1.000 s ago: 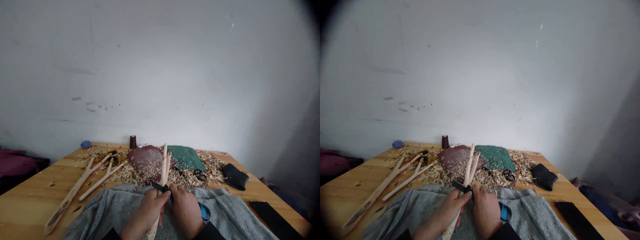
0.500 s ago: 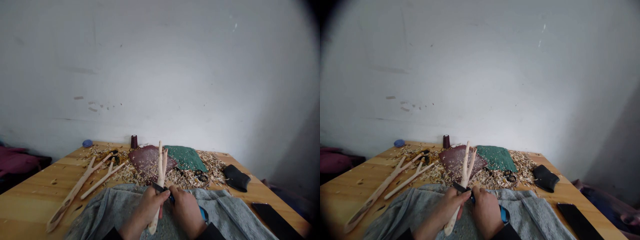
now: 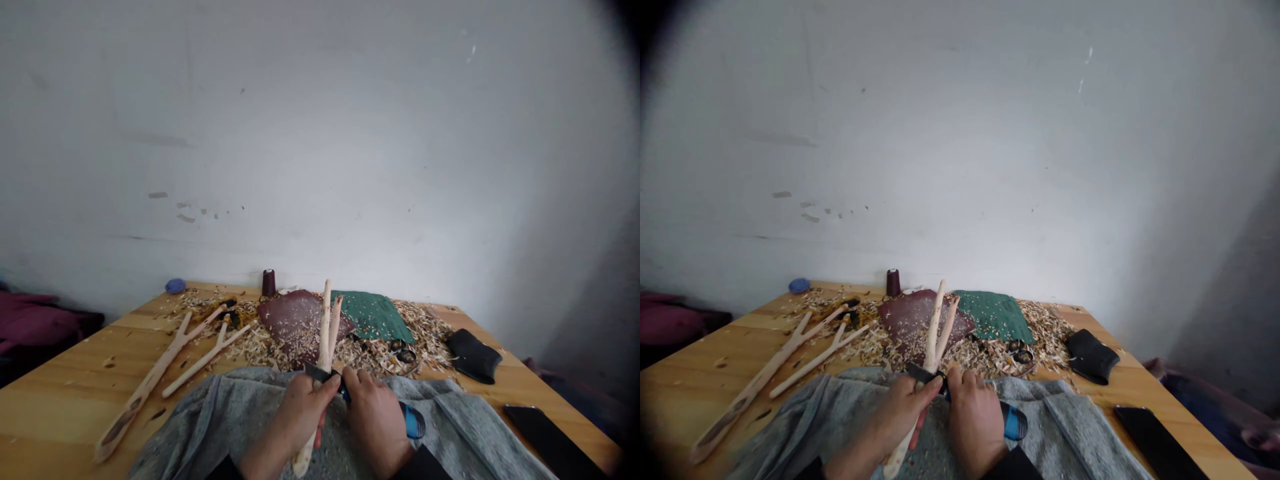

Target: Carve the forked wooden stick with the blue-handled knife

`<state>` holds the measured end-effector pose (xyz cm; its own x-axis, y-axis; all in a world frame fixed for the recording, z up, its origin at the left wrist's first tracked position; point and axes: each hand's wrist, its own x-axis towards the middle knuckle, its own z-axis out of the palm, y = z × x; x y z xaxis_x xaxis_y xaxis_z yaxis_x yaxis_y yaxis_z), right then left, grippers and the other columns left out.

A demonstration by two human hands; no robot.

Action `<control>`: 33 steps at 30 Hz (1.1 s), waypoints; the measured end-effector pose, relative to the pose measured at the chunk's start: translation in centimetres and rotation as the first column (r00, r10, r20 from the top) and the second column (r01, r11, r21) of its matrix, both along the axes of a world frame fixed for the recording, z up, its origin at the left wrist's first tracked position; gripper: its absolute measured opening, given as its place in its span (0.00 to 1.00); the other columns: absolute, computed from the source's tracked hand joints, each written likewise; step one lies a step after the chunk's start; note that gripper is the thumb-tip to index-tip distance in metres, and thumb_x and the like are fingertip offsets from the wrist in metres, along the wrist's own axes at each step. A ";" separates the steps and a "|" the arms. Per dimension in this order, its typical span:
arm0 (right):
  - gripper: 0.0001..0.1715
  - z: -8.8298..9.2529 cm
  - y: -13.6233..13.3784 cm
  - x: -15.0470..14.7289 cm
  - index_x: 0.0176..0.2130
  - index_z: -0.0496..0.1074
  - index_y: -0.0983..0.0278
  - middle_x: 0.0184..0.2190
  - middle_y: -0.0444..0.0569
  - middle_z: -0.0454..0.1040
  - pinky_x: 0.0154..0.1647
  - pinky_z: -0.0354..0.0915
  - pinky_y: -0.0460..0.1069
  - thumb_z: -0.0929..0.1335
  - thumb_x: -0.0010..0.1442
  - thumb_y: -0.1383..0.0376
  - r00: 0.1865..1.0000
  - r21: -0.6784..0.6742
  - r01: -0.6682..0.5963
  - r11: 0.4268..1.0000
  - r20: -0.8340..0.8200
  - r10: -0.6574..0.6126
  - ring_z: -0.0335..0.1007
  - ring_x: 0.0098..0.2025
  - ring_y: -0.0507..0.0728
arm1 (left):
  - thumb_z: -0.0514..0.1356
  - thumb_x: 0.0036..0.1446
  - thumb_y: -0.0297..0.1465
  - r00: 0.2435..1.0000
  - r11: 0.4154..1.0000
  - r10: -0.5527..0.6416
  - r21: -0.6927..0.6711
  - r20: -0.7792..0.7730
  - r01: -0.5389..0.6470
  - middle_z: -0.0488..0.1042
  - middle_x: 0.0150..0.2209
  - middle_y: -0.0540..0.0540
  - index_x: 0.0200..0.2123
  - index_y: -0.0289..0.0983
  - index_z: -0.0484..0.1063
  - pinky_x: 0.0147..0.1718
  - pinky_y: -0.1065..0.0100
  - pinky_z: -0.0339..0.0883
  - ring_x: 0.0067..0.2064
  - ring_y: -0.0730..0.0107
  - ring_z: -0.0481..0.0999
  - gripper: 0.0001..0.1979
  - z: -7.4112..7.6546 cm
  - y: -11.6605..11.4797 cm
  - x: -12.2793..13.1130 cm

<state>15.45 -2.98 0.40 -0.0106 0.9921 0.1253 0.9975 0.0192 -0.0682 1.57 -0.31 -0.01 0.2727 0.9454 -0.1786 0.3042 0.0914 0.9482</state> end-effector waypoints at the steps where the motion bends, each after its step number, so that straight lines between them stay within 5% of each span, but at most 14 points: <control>1: 0.22 0.0 0.0 0.0 0.50 0.70 0.59 0.43 0.51 0.77 0.39 0.62 0.49 0.58 0.66 0.77 1.000 0.004 -0.002 1.000 0.005 0.002 0.76 0.45 0.60 | 0.56 0.55 0.59 1.000 1.000 -0.003 0.008 -0.005 0.003 0.56 0.11 0.53 0.12 0.42 0.56 0.14 0.69 0.48 0.11 0.74 0.59 0.33 0.1 0.0 0.0; 7: 0.24 0.0 -0.1 -0.1 0.51 0.71 0.59 0.43 0.52 0.76 0.41 0.63 0.50 0.57 0.66 0.78 1.000 0.005 0.010 1.000 0.020 -0.010 0.76 0.46 0.60 | 0.57 0.56 0.58 1.000 1.000 0.000 -0.031 -0.027 -0.001 0.57 0.11 0.53 0.12 0.42 0.57 0.13 0.70 0.48 0.11 0.74 0.59 0.32 0.4 -0.1 -0.1; 17: 0.21 -0.2 0.3 0.1 0.49 0.71 0.59 0.42 0.50 0.78 0.37 0.65 0.48 0.58 0.66 0.77 0.999 -0.030 0.040 0.999 0.004 -0.040 0.79 0.42 0.59 | 0.60 0.54 0.55 0.997 0.998 -0.044 -0.048 0.063 0.047 0.59 0.14 0.57 0.20 0.42 0.60 0.13 0.72 0.51 0.12 0.77 0.60 0.25 -1.2 0.7 0.0; 28: 0.22 -0.4 0.3 0.2 0.51 0.72 0.59 0.41 0.51 0.78 0.36 0.66 0.49 0.59 0.65 0.77 0.999 0.006 0.039 0.999 0.015 -0.039 0.79 0.42 0.61 | 0.59 0.61 0.38 1.000 0.997 0.004 -0.081 -0.025 -0.006 0.60 0.14 0.58 0.23 0.41 0.61 0.14 0.73 0.51 0.12 0.78 0.59 0.16 0.4 -0.1 0.1; 33: 0.24 -0.3 0.1 0.0 0.52 0.72 0.60 0.42 0.52 0.77 0.38 0.67 0.50 0.58 0.65 0.78 0.997 0.015 0.046 0.999 0.054 -0.047 0.78 0.44 0.61 | 0.58 0.62 0.39 0.998 0.997 -0.009 -0.076 -0.062 0.005 0.60 0.13 0.58 0.22 0.41 0.60 0.12 0.74 0.49 0.12 0.78 0.59 0.18 0.2 0.0 -0.1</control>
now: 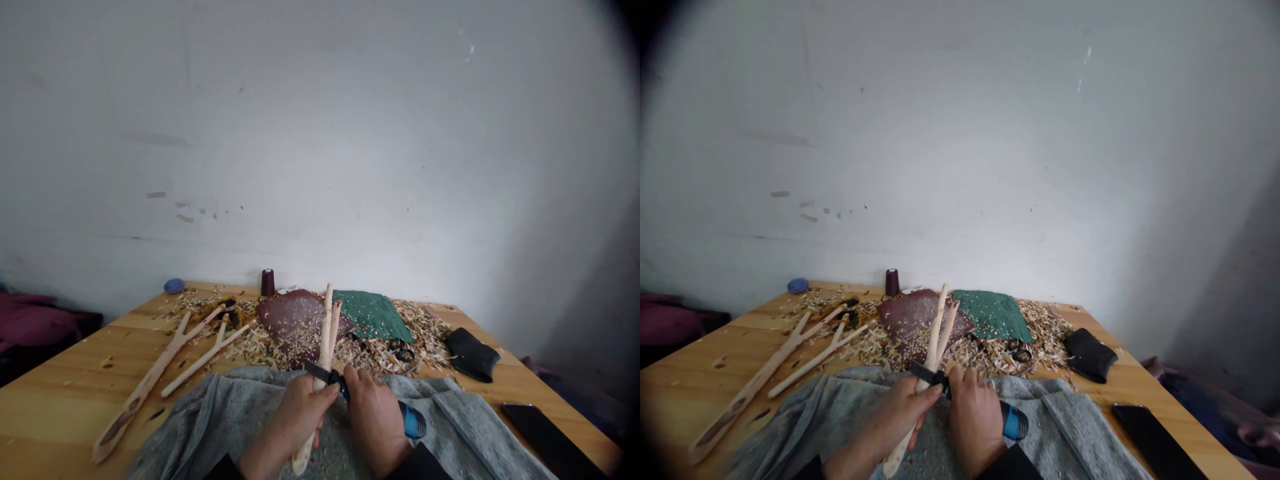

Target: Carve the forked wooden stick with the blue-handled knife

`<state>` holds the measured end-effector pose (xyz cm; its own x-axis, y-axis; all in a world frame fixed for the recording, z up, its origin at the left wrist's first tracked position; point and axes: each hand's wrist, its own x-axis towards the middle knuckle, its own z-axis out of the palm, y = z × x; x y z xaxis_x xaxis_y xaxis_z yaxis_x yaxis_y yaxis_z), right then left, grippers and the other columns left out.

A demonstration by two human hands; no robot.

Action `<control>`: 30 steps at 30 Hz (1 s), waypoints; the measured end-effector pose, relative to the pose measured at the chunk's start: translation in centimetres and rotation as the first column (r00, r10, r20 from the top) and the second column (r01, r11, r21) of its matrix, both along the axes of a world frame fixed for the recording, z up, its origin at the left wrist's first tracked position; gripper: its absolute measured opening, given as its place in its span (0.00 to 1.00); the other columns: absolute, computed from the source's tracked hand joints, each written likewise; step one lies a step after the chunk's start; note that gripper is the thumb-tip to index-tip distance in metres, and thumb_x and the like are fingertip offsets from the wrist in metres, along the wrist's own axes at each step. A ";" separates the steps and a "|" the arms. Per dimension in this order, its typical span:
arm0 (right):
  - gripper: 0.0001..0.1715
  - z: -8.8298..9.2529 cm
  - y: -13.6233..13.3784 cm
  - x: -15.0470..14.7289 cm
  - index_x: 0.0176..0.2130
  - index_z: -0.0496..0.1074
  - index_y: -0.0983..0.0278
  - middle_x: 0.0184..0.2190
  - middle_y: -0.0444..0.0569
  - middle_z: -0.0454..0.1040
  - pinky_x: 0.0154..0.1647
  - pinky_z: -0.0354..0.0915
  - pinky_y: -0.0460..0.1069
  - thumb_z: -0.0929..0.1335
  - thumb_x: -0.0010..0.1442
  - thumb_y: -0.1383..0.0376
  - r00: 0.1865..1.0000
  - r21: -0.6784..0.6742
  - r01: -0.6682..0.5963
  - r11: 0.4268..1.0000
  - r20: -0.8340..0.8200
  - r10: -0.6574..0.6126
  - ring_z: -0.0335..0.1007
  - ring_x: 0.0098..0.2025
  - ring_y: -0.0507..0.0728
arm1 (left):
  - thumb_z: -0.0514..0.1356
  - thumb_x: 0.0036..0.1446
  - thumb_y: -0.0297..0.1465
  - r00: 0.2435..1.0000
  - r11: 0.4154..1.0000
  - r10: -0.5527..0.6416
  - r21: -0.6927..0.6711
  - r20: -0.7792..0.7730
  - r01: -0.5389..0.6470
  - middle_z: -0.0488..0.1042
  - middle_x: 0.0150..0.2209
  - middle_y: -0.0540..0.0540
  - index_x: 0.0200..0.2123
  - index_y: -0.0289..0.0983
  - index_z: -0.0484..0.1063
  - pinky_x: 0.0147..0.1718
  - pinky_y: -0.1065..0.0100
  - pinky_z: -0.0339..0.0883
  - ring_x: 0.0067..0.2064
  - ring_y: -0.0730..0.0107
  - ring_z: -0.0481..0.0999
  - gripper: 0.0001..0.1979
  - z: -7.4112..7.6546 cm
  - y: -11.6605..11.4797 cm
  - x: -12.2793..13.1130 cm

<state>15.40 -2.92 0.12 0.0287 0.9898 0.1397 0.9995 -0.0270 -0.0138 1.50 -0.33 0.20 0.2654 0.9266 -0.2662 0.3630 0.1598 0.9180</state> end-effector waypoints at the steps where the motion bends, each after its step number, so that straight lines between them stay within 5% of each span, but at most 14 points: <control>1: 0.24 0.0 -0.1 -0.1 0.52 0.72 0.60 0.42 0.52 0.78 0.39 0.67 0.51 0.58 0.65 0.78 1.000 -0.002 0.005 1.000 0.007 -0.005 0.78 0.44 0.61 | 0.59 0.62 0.40 1.000 1.000 -0.001 0.004 0.004 0.001 0.59 0.13 0.58 0.21 0.41 0.60 0.12 0.74 0.49 0.11 0.78 0.59 0.19 -0.1 0.0 0.0; 7: 0.23 -0.2 -0.1 -0.4 0.50 0.73 0.60 0.42 0.52 0.78 0.39 0.66 0.49 0.58 0.66 0.77 1.000 0.008 0.029 1.000 -0.001 -0.029 0.78 0.45 0.60 | 0.59 0.62 0.45 1.000 1.000 0.014 0.013 0.001 -0.014 0.58 0.12 0.58 0.19 0.41 0.59 0.11 0.75 0.49 0.11 0.78 0.58 0.23 -0.4 0.1 0.1; 11: 0.21 -0.4 0.3 -0.3 0.48 0.72 0.60 0.41 0.51 0.80 0.36 0.63 0.47 0.58 0.66 0.77 0.989 -0.045 0.015 0.999 -0.144 -0.021 0.79 0.42 0.57 | 0.60 0.59 0.48 0.997 0.999 0.032 0.025 0.067 -0.033 0.60 0.14 0.59 0.25 0.41 0.60 0.12 0.75 0.50 0.11 0.78 0.59 0.20 -0.9 0.3 0.4; 17: 0.13 -0.7 0.7 0.4 0.43 0.73 0.60 0.38 0.49 0.82 0.34 0.58 0.46 0.63 0.63 0.73 0.953 -0.056 -0.038 0.998 -0.303 0.019 0.79 0.41 0.56 | 0.61 0.57 0.41 0.988 1.000 -0.003 0.007 0.152 0.002 0.61 0.16 0.60 0.29 0.41 0.62 0.14 0.75 0.53 0.13 0.79 0.59 0.13 -1.4 0.5 0.4; 24: 0.12 -0.5 0.6 0.6 0.41 0.73 0.60 0.38 0.48 0.81 0.34 0.55 0.46 0.64 0.61 0.73 0.954 -0.009 -0.073 0.997 -0.293 0.067 0.78 0.41 0.56 | 0.60 0.49 0.31 0.981 1.000 0.009 0.017 0.193 -0.013 0.63 0.15 0.59 0.28 0.41 0.63 0.14 0.76 0.53 0.14 0.77 0.62 0.07 -1.2 0.5 0.2; 30: 0.15 0.0 0.0 0.2 0.41 0.73 0.59 0.39 0.46 0.80 0.33 0.54 0.46 0.63 0.60 0.76 0.970 -0.012 -0.078 0.997 -0.233 0.073 0.78 0.40 0.55 | 0.57 0.52 0.34 0.991 0.999 -0.033 0.018 0.130 0.031 0.62 0.11 0.57 0.26 0.40 0.65 0.14 0.74 0.54 0.13 0.75 0.59 0.05 -1.2 0.5 0.2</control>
